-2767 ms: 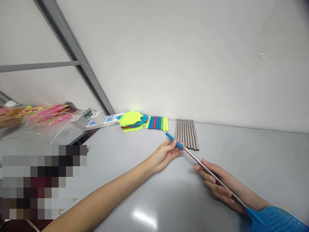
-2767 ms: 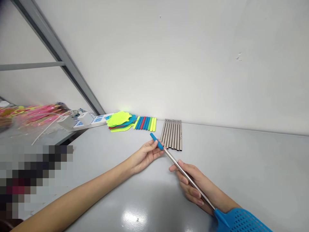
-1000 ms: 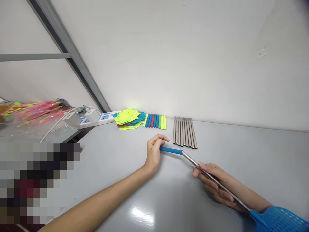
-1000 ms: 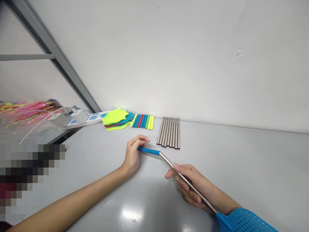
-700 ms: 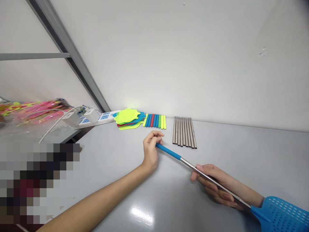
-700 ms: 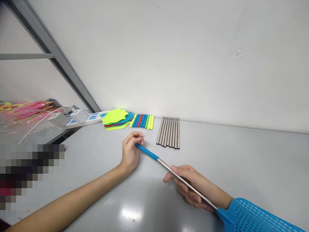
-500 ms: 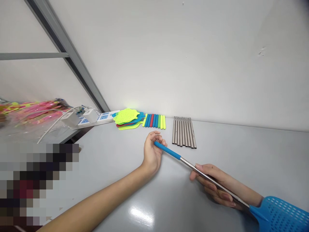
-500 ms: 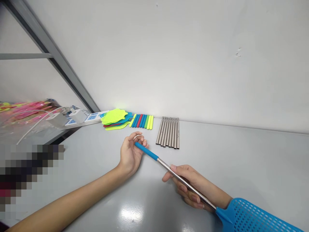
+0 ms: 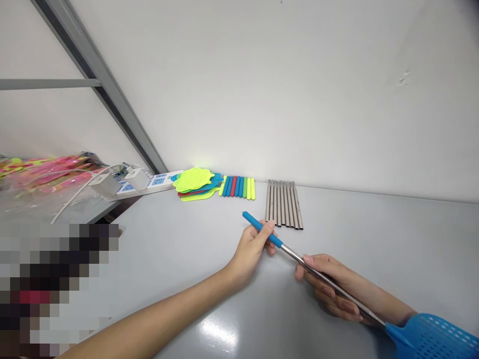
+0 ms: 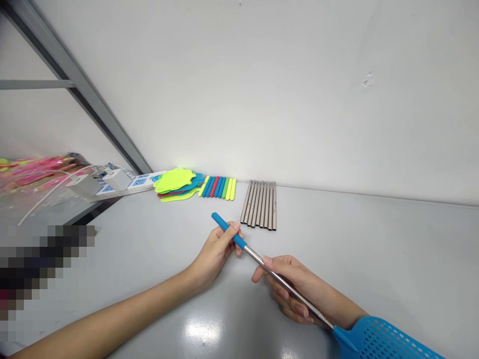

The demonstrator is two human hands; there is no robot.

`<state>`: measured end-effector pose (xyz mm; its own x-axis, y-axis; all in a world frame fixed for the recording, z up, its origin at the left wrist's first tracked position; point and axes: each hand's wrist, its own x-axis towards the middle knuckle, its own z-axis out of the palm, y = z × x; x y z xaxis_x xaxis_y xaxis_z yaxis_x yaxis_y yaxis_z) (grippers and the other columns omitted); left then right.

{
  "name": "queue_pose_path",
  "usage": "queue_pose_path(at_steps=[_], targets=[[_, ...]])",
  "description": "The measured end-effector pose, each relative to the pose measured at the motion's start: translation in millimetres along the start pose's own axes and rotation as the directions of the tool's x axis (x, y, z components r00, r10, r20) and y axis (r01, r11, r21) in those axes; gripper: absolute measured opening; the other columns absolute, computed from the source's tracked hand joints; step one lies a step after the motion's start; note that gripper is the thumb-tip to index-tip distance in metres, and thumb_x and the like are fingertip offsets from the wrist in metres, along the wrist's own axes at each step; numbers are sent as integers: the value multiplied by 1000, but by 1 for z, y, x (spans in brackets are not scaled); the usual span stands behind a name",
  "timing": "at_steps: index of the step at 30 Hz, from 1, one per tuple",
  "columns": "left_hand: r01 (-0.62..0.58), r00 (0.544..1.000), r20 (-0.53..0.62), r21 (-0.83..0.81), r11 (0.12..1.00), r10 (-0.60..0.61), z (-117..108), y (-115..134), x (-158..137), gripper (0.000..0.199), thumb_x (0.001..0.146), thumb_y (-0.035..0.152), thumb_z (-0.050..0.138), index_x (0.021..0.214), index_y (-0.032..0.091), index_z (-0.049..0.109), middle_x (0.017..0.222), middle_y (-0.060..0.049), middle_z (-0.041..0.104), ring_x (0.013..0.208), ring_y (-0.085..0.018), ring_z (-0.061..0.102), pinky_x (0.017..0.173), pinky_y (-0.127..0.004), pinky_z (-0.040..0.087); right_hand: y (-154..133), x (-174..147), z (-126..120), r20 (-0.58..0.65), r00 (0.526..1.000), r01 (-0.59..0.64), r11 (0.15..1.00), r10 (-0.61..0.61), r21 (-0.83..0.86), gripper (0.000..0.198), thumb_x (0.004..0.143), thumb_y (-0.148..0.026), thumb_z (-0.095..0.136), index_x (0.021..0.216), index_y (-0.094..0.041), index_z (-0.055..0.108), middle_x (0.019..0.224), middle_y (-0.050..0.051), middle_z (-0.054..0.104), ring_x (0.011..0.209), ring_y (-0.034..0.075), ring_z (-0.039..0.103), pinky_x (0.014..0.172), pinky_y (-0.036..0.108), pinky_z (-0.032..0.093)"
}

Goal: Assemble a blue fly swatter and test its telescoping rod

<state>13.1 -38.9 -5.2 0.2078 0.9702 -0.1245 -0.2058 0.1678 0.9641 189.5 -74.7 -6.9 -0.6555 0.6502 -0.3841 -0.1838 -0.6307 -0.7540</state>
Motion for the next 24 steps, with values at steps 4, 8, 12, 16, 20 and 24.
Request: queue_pose_path(at_steps=[4,8,12,16,20,24], targets=[[41,993,113,30,999,-44,-3,0,1,34,77,45,49,63,14,46,48,5,42,42,-6,38,48,-20,31,0,1,0,-8,1000,-10,1000,10,-13,36,84,-42,40,80,-11,59,45,-9,35,20,0,22,21,13,19],[119,956,273,-14,993,-110,-1,-1,-2,31,76,43,52,67,14,47,54,2,49,46,-6,44,50,-19,34,0,2,1,-8,1000,-1,1000,1,-8,36,84,-42,40,76,-11,58,43,-9,34,20,0,21,21,13,19],[166,917,370,-21,986,-147,2,-2,-6,29,75,40,55,70,12,51,63,-1,54,54,-9,51,57,-21,39,2,2,1,-8,1000,20,1000,-20,-7,38,86,-40,36,73,-11,57,41,-9,32,20,0,19,20,12,17],[154,914,386,-35,987,-129,4,-2,-8,29,75,40,54,69,12,53,62,-2,54,55,-9,52,58,-22,39,3,2,0,-4,1000,8,1000,-8,5,37,85,-41,37,73,-12,56,43,-8,34,20,0,20,20,13,17],[92,882,463,11,996,-86,5,2,-9,28,74,39,56,78,12,60,65,-4,58,58,-11,53,58,-23,39,-1,1,2,-23,1000,0,1000,1,30,35,85,-40,39,71,-12,55,44,-8,36,21,0,19,21,13,17],[74,838,540,24,997,-75,5,5,-10,27,74,36,56,82,12,63,68,-6,61,62,-12,52,60,-23,38,-2,1,2,-1,1000,7,999,-7,36,34,85,-38,38,69,-13,54,43,-8,38,21,0,20,22,12,19]])
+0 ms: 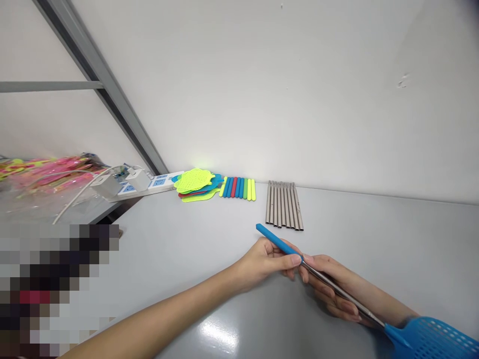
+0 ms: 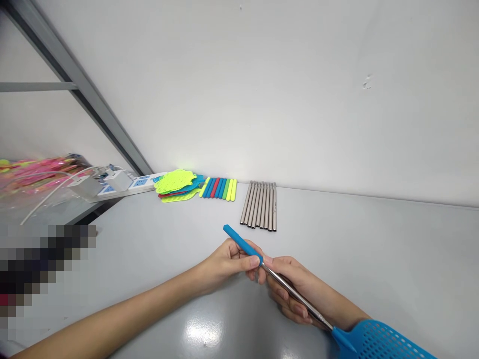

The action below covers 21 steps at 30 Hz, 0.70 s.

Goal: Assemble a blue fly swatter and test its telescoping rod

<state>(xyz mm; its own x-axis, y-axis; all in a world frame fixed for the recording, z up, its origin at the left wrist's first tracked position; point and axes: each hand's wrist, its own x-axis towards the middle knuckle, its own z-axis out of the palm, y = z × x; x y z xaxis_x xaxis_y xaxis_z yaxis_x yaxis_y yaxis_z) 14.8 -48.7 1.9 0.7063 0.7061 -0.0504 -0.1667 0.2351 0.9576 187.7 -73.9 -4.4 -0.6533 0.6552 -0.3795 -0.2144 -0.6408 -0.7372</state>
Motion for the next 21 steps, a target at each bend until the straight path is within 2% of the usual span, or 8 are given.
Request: queue_pose_path(at_steps=[5,9,13,18,20,21], targets=[[-9,999,-44,-19,1000,9,-2,0,0,26,79,34,50,73,12,61,65,-5,59,61,-11,48,62,-23,35,3,3,-4,80,997,-4,1000,5,-21,43,87,-41,33,58,-14,50,30,-8,30,19,3,23,21,13,20],[-29,998,-59,-95,995,23,-1,-1,0,23,82,32,48,75,12,58,65,-4,56,62,-10,47,62,-22,34,2,2,-2,-6,999,31,1000,-31,4,36,86,-41,36,73,-14,56,44,-7,40,21,0,22,22,11,21],[-69,989,-141,-208,976,39,-3,-3,2,22,81,33,50,79,12,56,69,-4,55,65,-10,50,62,-21,35,2,3,-3,-31,999,-7,993,10,115,32,86,-38,37,77,-13,57,53,-6,44,23,-1,26,22,10,25],[-111,951,-310,-275,955,21,-14,-3,7,22,77,34,55,78,12,55,71,-3,54,63,-9,51,61,-21,38,3,12,-13,-11,1000,-2,971,4,239,29,85,-32,39,87,-12,60,56,-1,53,31,5,44,26,14,36],[-157,916,-401,-294,943,27,-21,-1,9,22,76,33,57,77,11,56,73,-4,55,62,-9,50,62,-21,39,1,15,-17,21,1000,7,957,-14,290,30,84,-31,40,88,-11,62,62,3,59,44,10,56,30,16,40],[-188,889,-456,-304,934,31,-24,0,10,23,74,33,59,75,10,56,72,-4,55,62,-9,50,62,-22,40,0,15,-19,32,999,11,952,-22,305,29,83,-30,41,90,-11,62,69,6,62,57,14,61,34,17,43]])
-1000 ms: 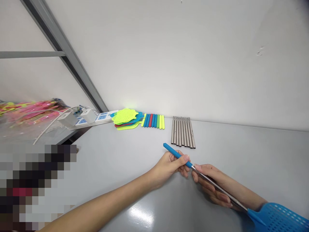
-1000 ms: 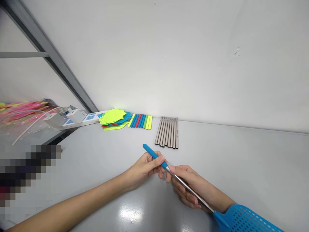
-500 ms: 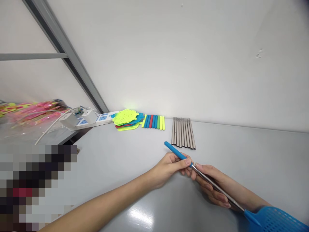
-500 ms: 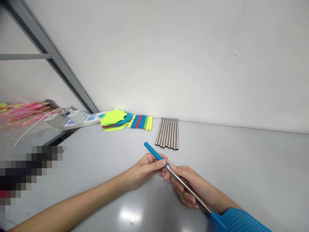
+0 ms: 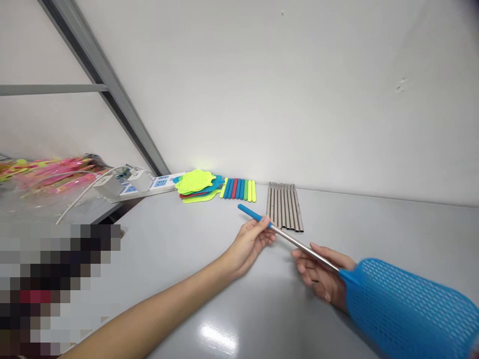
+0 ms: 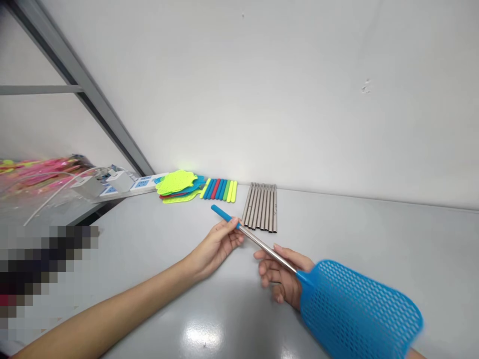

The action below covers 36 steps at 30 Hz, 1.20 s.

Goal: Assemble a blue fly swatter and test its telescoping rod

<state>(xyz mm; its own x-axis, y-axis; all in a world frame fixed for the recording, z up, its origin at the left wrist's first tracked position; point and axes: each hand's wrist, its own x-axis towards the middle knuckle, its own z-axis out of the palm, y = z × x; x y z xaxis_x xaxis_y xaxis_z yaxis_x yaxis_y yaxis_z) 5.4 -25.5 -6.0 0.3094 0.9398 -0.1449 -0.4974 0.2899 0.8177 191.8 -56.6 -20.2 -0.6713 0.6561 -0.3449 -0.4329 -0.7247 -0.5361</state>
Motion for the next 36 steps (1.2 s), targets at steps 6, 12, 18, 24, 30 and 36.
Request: queue_pose_path(at_steps=[6,12,18,24,30,36], targets=[[-225,926,-325,-62,972,194,-14,7,12,21,70,29,63,67,12,50,58,1,50,52,-6,45,53,-18,39,-14,-12,-2,-110,958,274,959,-266,66,28,75,-30,52,99,-20,61,106,6,61,97,23,56,77,31,47],[-320,835,-477,-15,947,275,-21,10,16,22,68,27,64,68,13,47,59,1,53,49,-6,45,50,-18,38,-33,-17,-17,-387,826,472,878,-411,75,27,76,-48,48,84,-28,63,87,0,68,80,23,62,62,35,52],[-327,836,-458,28,945,303,-20,10,14,28,68,35,64,68,13,48,61,0,54,51,-6,45,51,-20,38,-51,-18,-23,-420,822,385,919,-385,-87,19,76,-35,55,87,-22,63,87,1,68,79,20,63,73,29,52],[-319,859,-401,66,946,317,-21,10,12,28,68,35,64,68,13,47,60,2,50,52,-6,43,52,-19,37,-49,-22,-22,-421,877,173,969,-233,-175,27,76,-29,56,100,-17,60,93,7,67,85,25,62,79,35,51],[-303,880,-353,94,948,316,-17,7,10,25,65,30,67,66,13,48,59,3,49,53,-6,43,54,-19,36,-48,-21,-20,-419,884,170,978,-206,-122,35,76,-23,57,111,-17,54,96,8,66,90,25,61,85,39,47],[-241,922,-282,114,964,264,-9,4,5,24,66,32,67,70,12,53,62,1,51,54,-6,44,56,-19,37,-46,-22,-15,-438,870,169,971,-227,-167,40,75,-21,60,114,-20,51,97,8,66,88,26,61,81,39,50]])
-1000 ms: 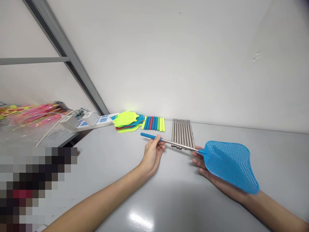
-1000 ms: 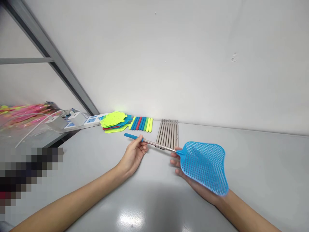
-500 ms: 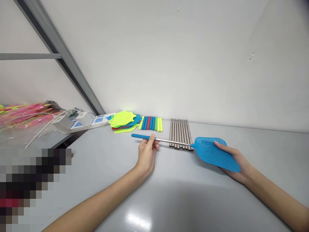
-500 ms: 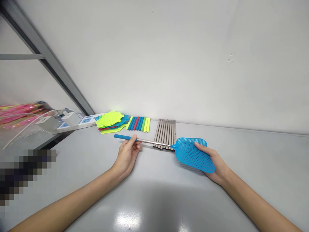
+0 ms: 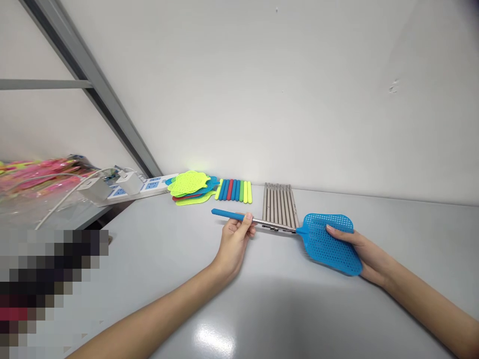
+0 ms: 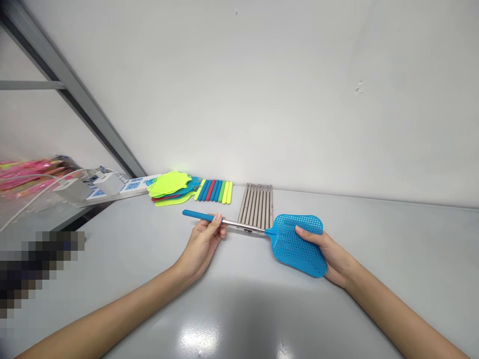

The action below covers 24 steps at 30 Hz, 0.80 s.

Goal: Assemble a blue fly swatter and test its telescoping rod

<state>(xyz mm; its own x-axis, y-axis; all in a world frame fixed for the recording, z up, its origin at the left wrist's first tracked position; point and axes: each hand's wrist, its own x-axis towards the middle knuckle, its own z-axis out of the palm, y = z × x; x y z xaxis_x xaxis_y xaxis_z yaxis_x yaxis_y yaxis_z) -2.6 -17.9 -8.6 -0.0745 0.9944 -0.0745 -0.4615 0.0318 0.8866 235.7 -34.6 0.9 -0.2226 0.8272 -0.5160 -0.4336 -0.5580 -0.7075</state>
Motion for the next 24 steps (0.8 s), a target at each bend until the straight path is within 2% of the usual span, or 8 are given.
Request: queue_pose_path(at_steps=[8,15,19,24], targets=[[11,1000,20,4,1000,-11,-1,0,-1,22,65,30,67,70,12,55,63,1,51,54,-7,44,56,-20,38,0,-1,1,-5,1000,14,999,-14,-31,43,74,-23,61,115,-20,50,98,8,66,87,24,62,77,35,52],[40,999,20,-116,993,-38,2,3,-1,15,68,25,62,65,13,54,64,0,54,53,-8,48,54,-21,39,1,0,0,28,999,24,999,-23,-31,38,74,-24,60,111,-19,54,99,8,65,88,25,61,79,38,50],[104,990,-64,-236,966,-123,1,8,4,15,70,25,57,63,12,55,64,-2,55,53,-11,50,52,-23,41,2,1,-2,39,999,35,999,-34,-23,33,74,-24,61,106,-18,57,97,9,66,87,25,62,79,38,50],[190,949,-155,-411,891,-274,-5,19,15,21,75,21,43,57,13,48,57,-3,51,55,-13,51,55,-28,44,4,2,0,75,996,61,997,-57,-57,32,73,-25,62,105,-20,58,96,8,66,87,25,62,80,39,48]])
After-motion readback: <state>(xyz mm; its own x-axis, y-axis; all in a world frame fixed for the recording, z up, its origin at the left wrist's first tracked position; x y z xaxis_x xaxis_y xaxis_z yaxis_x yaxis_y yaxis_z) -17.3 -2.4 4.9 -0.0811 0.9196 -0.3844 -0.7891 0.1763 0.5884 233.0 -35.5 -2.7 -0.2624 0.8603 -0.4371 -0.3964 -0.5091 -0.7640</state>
